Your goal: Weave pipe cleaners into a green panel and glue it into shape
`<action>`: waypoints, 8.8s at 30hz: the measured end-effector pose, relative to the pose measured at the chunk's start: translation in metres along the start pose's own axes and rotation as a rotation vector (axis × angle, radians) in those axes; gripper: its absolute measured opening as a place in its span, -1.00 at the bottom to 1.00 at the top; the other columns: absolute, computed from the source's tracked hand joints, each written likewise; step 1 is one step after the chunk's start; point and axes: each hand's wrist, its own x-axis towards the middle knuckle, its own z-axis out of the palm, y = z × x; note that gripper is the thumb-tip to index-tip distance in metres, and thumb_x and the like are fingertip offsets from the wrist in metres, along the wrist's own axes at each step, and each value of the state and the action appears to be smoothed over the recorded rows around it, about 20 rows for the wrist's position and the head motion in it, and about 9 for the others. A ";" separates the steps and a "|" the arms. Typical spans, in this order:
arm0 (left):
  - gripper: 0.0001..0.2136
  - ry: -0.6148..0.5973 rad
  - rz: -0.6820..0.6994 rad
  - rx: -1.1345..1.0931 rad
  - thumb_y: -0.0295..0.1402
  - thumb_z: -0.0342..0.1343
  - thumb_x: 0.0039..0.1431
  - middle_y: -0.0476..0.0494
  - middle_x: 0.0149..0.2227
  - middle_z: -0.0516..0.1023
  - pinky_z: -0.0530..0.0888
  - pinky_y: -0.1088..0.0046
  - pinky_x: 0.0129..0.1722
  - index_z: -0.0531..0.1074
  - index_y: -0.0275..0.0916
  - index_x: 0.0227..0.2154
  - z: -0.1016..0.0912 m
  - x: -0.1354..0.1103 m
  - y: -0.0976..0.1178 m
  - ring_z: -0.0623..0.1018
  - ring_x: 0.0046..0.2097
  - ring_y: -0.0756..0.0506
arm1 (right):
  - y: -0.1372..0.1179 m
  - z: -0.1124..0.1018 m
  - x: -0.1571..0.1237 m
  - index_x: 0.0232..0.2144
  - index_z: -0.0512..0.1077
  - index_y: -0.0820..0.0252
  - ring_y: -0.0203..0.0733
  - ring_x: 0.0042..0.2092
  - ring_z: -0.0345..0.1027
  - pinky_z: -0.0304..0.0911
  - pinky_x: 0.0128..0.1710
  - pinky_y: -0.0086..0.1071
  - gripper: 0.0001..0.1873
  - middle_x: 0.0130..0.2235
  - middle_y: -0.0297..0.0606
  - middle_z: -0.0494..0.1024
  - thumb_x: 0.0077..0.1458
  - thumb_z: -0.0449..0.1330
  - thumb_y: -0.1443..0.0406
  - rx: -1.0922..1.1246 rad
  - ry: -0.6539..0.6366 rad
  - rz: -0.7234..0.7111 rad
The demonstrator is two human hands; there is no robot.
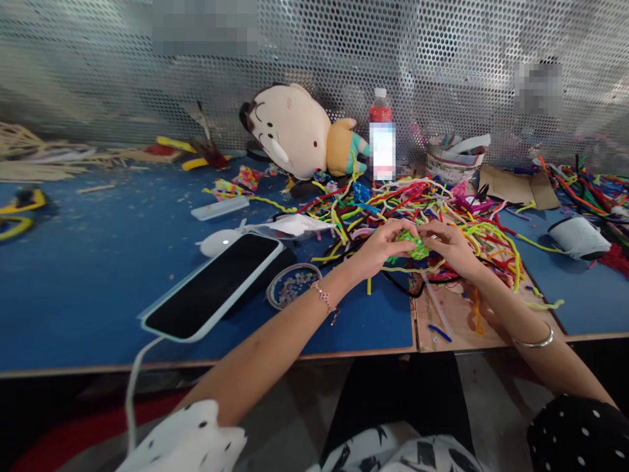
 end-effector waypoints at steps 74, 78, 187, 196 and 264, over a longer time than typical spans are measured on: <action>-0.92 0.192 0.275 0.260 -0.41 0.14 0.03 -0.05 -0.27 0.35 0.37 0.46 -0.26 0.36 -0.18 -0.38 0.001 0.005 -0.016 0.37 -0.22 -0.04 | 0.008 0.019 -0.003 -0.40 0.44 0.10 -0.21 -0.19 0.35 0.26 -0.11 -0.26 -0.95 -0.30 -0.29 0.46 0.01 0.24 0.29 0.056 0.210 -0.182; -0.92 0.171 0.320 0.347 -0.42 0.12 0.06 -0.07 -0.25 0.36 0.37 0.44 -0.22 0.34 -0.19 -0.36 -0.001 0.006 -0.017 0.39 -0.17 -0.06 | 0.008 0.017 -0.003 -0.40 0.45 0.10 -0.20 -0.19 0.36 0.28 -0.11 -0.26 -0.94 -0.30 -0.28 0.47 0.04 0.24 0.25 -0.014 0.216 -0.196; -0.55 0.410 0.390 0.385 0.11 -0.11 0.20 -0.08 -0.38 0.47 0.42 0.47 -0.29 0.33 -0.20 -0.46 -0.006 0.006 -0.016 0.46 -0.33 -0.01 | 0.000 0.015 -0.005 -0.39 0.40 0.15 -0.23 -0.28 0.35 0.29 -0.32 -0.37 -0.93 -0.35 -0.26 0.45 0.03 0.14 0.29 -0.175 0.147 -0.187; -0.49 0.451 0.373 0.386 0.12 -0.02 0.14 0.04 -0.65 0.22 0.28 0.45 -0.45 0.29 -0.21 -0.68 -0.005 0.005 -0.014 0.27 -0.54 0.03 | 0.002 0.014 -0.005 -0.38 0.40 0.15 -0.23 -0.28 0.34 0.28 -0.34 -0.37 -0.93 -0.35 -0.27 0.44 0.02 0.13 0.30 -0.178 0.127 -0.182; -0.58 0.032 0.412 0.915 -0.19 -0.06 0.30 -0.18 -0.03 0.59 0.49 0.27 -0.07 0.30 -0.16 0.17 -0.005 0.001 -0.016 0.58 -0.07 -0.17 | 0.004 0.015 -0.006 -0.37 0.37 0.14 -0.20 -0.27 0.35 0.30 -0.21 -0.29 -0.95 -0.33 -0.26 0.48 0.04 0.11 0.34 -0.219 -0.005 -0.251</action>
